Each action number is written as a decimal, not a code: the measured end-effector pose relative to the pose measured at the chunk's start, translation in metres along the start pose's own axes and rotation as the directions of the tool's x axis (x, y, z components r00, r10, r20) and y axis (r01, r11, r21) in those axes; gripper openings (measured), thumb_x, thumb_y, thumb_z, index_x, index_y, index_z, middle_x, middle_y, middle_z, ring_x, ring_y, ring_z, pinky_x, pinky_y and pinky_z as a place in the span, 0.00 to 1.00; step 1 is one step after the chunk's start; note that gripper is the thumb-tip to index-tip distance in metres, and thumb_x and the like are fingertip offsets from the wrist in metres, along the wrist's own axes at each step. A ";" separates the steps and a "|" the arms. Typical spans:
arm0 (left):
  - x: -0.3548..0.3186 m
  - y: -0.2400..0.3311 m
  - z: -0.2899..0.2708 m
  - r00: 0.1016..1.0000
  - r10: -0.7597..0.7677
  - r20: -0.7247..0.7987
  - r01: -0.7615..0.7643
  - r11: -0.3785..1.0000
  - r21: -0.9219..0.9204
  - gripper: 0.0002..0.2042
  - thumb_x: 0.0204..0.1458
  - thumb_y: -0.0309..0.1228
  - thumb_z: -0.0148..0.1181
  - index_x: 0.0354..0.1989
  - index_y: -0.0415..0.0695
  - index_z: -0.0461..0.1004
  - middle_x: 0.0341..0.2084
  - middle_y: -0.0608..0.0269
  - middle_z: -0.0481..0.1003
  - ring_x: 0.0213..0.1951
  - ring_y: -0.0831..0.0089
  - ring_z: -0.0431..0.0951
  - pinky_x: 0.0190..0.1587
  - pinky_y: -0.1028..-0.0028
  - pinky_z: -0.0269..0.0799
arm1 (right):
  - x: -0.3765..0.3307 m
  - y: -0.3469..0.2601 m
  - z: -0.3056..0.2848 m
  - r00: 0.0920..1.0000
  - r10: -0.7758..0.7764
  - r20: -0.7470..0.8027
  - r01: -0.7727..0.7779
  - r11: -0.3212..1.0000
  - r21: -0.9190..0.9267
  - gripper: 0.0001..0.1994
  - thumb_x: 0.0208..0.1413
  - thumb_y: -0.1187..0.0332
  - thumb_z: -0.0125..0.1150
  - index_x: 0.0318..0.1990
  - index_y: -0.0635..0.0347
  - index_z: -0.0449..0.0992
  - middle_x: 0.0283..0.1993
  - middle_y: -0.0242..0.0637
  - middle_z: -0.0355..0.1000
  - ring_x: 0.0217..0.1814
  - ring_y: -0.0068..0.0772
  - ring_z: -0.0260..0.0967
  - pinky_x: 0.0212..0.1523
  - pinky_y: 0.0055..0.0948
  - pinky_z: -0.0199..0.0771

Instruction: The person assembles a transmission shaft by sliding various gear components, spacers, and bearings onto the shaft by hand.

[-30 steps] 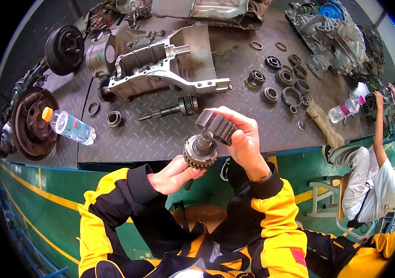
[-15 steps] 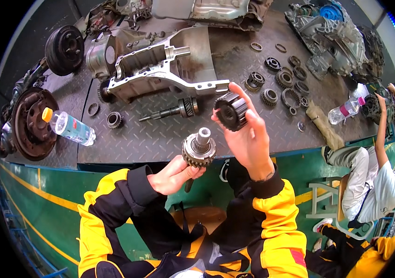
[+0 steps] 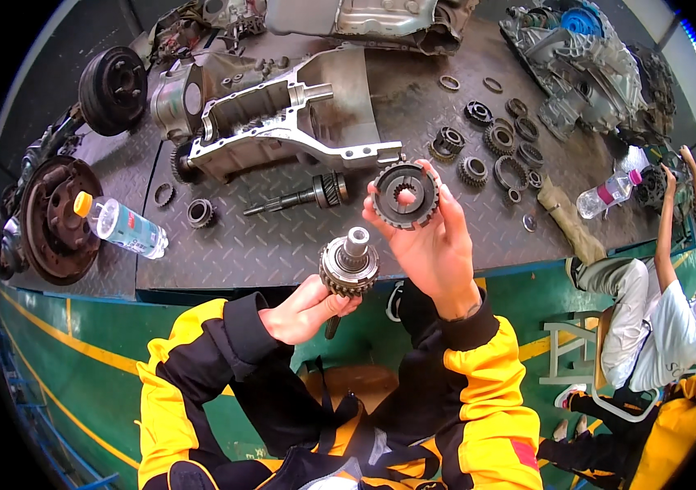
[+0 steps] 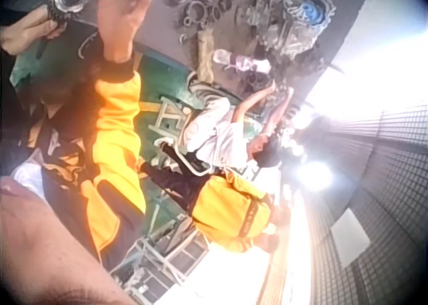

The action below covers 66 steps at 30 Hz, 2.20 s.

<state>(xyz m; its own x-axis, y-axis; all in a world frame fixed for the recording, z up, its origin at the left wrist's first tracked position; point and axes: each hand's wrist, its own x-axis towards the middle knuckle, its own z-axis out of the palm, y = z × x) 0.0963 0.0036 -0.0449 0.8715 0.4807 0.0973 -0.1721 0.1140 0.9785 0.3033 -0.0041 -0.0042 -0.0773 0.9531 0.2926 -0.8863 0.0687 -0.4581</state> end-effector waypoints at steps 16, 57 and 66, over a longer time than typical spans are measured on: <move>-0.001 -0.003 0.001 1.000 -0.002 -0.006 0.002 0.999 0.042 0.15 0.65 0.42 0.45 0.38 0.40 0.64 0.28 0.70 0.61 0.30 0.78 0.56 0.33 0.77 0.58 | 0.007 0.006 0.000 0.878 -0.041 -0.477 -0.013 0.994 -0.109 0.24 0.65 0.45 0.44 0.50 0.59 0.69 0.45 0.45 0.73 0.52 0.43 0.72 0.58 0.48 0.71; 0.000 -0.001 0.002 0.998 0.053 0.018 -0.056 0.964 0.258 0.22 0.62 0.36 0.46 0.61 0.37 0.55 0.35 0.52 0.74 0.37 0.62 0.75 0.45 0.65 0.70 | 0.001 -0.030 0.019 0.938 0.145 0.316 0.268 0.278 -0.923 0.33 0.30 0.62 0.71 0.50 0.69 0.74 0.43 0.44 0.72 0.44 0.35 0.71 0.49 0.30 0.69; -0.003 0.000 0.007 0.985 0.122 0.118 -0.151 0.950 0.275 0.17 0.64 0.36 0.45 0.55 0.38 0.60 0.44 0.50 0.71 0.47 0.60 0.72 0.53 0.64 0.66 | 0.003 -0.034 0.032 0.831 0.281 0.480 0.374 0.358 -0.856 0.34 0.28 0.63 0.74 0.50 0.67 0.74 0.47 0.45 0.76 0.55 0.45 0.68 0.57 0.40 0.65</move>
<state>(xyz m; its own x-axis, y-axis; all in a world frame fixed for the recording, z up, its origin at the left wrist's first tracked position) 0.0967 -0.0037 -0.0437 0.8921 0.3847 0.2371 -0.1687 -0.2031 0.9645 0.3186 -0.0131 0.0388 -0.5326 0.6696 0.5176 0.0450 0.6331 -0.7728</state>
